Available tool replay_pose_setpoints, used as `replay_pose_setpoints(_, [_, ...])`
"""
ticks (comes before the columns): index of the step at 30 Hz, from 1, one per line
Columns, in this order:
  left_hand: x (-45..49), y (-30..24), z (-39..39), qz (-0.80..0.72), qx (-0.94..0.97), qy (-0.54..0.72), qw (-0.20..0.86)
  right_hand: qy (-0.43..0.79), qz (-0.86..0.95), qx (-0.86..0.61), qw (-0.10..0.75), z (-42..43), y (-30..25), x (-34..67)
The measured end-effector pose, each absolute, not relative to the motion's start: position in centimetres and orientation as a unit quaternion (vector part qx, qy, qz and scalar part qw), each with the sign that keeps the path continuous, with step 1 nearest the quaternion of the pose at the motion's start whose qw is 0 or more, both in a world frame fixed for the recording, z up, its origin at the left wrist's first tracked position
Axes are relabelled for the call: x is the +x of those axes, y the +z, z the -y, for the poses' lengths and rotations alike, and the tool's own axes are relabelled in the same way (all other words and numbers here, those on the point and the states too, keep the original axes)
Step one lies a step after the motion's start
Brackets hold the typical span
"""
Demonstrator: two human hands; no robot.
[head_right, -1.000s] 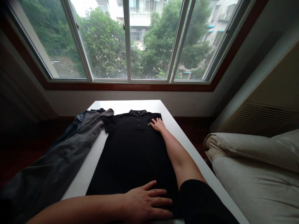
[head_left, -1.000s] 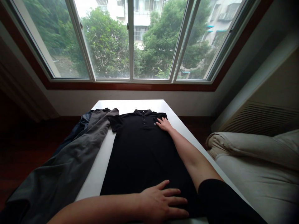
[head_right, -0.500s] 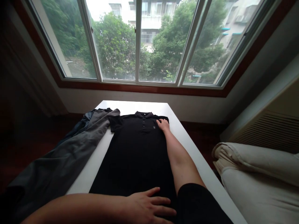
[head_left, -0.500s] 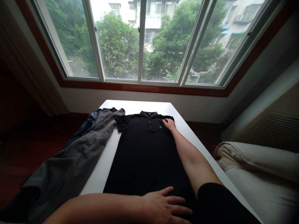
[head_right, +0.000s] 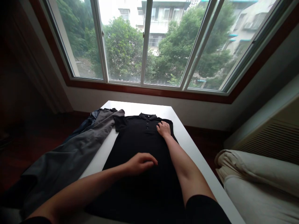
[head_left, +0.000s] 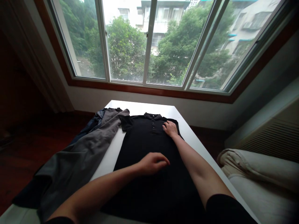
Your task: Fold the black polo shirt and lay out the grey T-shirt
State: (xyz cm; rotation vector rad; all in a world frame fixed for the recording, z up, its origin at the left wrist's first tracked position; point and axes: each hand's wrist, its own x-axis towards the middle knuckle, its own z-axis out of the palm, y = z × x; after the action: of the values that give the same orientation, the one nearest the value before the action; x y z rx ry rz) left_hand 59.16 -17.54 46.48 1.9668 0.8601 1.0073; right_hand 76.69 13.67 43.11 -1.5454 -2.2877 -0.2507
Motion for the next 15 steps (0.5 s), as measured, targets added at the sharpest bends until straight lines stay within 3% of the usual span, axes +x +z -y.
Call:
replay_pose_setpoints(4, [51.9, 46.2, 10.8, -0.555, 0.515, 0.564, 0.33, -0.041, 0.835, -0.514, 0.193, -11.3, 43.9, 73.4])
replay_pose_setpoints(11, [41.1, 43.1, 6.2, -0.636, 0.334, 0.646, 0.258, 0.014, 0.891, -0.393, 0.227, -5.5, 43.8, 67.7])
replay_pose_setpoints(15, [39.5, 41.8, 5.0, -0.659, 0.303, 0.643, 0.246, 0.039, 0.933, -0.299, 0.196, -0.9, 43.3, 65.2])
